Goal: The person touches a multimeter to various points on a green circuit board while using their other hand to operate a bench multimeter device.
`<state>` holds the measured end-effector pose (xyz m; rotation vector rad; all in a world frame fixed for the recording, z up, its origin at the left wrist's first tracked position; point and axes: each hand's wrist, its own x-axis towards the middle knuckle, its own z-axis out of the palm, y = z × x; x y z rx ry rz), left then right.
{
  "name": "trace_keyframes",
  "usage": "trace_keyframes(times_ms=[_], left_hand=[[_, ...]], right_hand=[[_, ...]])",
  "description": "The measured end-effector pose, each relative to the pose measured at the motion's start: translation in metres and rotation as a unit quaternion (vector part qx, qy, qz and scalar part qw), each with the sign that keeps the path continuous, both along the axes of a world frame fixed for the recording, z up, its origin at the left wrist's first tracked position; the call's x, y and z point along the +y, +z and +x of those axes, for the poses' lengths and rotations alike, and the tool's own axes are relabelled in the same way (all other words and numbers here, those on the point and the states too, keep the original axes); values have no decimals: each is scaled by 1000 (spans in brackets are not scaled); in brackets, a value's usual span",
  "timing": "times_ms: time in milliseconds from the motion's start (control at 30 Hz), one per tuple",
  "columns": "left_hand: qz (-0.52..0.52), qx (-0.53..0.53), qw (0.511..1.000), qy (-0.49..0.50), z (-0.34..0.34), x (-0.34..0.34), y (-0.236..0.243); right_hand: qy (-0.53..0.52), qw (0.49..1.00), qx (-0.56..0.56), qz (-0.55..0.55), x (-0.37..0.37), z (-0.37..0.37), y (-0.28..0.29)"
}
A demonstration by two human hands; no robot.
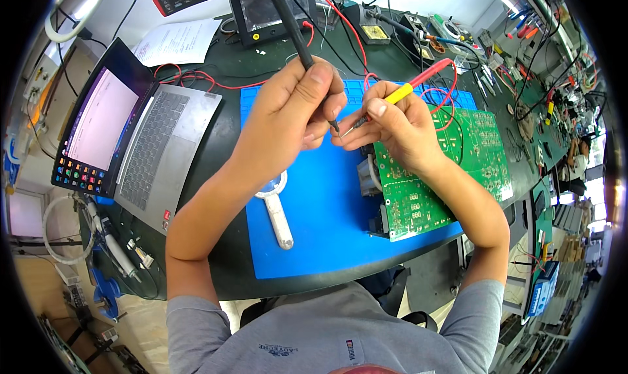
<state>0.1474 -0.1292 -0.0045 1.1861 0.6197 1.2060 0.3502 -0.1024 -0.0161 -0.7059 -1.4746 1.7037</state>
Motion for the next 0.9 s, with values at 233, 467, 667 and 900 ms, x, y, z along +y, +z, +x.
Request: trace_keyframes(times_ms=[233, 467, 667, 900], left_hand=[[-8, 2, 1000, 0, -2, 3, 0], [-6, -6, 1000, -10, -2, 3, -1], [-26, -21, 999, 6, -3, 7, -3], [-35, -41, 999, -8, -4, 8, -2]], right_hand=[[16, 1000, -5, 8, -4, 0, 3], [13, 1000, 4, 14, -4, 0, 1], [33, 998, 15, 48, -4, 1, 3], [47, 996, 17, 74, -5, 2, 2]])
